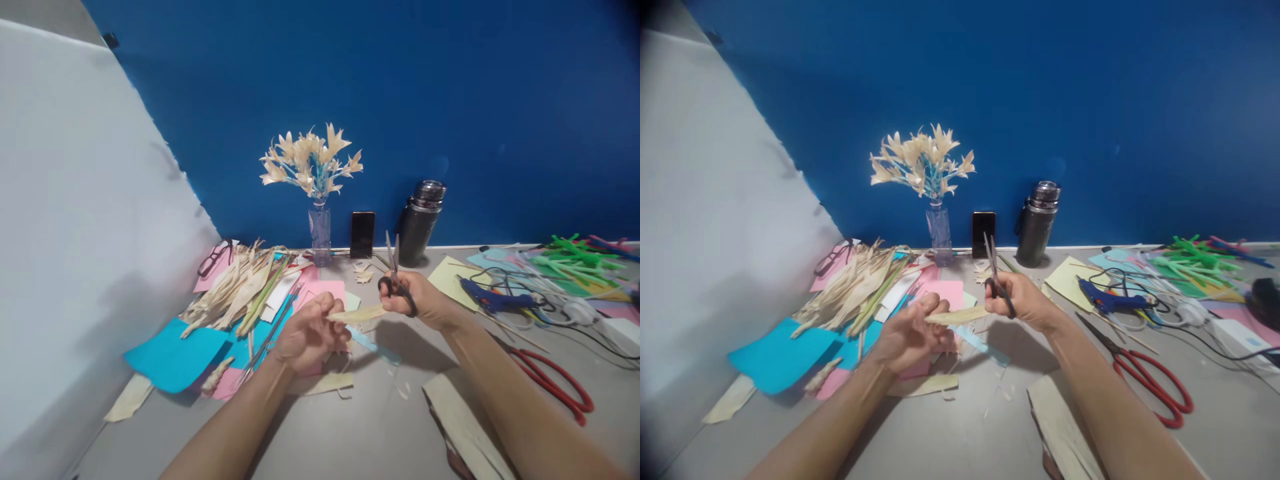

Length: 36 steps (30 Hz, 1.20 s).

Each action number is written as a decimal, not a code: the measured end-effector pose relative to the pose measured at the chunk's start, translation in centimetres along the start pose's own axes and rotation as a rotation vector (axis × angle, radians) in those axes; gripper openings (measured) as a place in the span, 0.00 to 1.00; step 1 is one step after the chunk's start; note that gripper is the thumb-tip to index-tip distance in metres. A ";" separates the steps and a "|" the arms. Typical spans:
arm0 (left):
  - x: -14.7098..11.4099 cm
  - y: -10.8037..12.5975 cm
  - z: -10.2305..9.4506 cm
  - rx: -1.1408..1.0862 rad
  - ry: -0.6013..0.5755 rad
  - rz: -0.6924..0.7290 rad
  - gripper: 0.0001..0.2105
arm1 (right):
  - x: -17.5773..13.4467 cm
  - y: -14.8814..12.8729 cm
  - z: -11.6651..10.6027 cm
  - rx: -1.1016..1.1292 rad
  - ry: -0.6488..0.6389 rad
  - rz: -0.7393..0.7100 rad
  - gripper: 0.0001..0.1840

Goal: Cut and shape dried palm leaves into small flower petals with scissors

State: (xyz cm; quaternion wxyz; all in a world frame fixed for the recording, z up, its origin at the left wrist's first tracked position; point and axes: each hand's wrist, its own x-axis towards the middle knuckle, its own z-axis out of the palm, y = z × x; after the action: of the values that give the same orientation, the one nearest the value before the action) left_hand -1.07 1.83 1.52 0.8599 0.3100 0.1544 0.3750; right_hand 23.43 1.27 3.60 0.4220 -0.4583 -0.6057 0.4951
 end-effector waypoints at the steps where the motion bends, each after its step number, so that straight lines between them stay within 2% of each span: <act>1: 0.0 0.1 -0.1 0.000 0.006 -0.013 0.20 | 0.0 0.0 -0.1 -0.004 0.020 -0.006 0.16; 4: 0.1 -0.1 -0.1 0.104 0.020 -0.046 0.27 | 0.0 0.0 -0.1 -0.023 0.030 -0.012 0.16; 9: 0.2 -0.7 0.2 0.323 0.154 -0.009 0.16 | -0.1 -0.1 1.1 -0.072 -0.014 -0.010 0.11; 13: 0.6 -1.1 0.1 0.392 0.226 -0.009 0.12 | 0.0 0.1 1.5 -0.066 -0.030 -0.003 0.11; 16: 0.6 -1.5 0.0 0.357 0.170 -0.032 0.13 | 0.0 0.1 1.6 -0.039 -0.041 -0.009 0.12; 20: 0.4 -1.4 0.2 0.196 0.035 0.032 0.17 | 0.0 0.1 1.5 -0.007 -0.064 -0.049 0.13; 23: 0.2 -1.0 0.0 0.120 0.035 0.020 0.19 | 0.0 0.2 1.3 0.010 -0.031 -0.063 0.14; 27: 0.3 -1.1 -0.5 0.094 0.070 0.004 0.28 | 0.1 0.4 1.1 0.008 0.035 -0.061 0.15; 32: 0.6 -2.1 0.0 0.190 0.192 0.001 0.13 | 0.1 0.4 1.6 -0.014 0.009 -0.050 0.14; 36: 0.6 -1.7 0.5 0.065 0.074 0.015 0.13 | 0.3 0.4 2.0 0.023 0.002 -0.065 0.14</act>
State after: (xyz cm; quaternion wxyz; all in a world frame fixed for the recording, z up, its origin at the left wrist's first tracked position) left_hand 0.54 1.13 0.80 0.8401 0.3251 0.1958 0.3875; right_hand 21.46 1.12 2.91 0.4434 -0.4340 -0.6142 0.4876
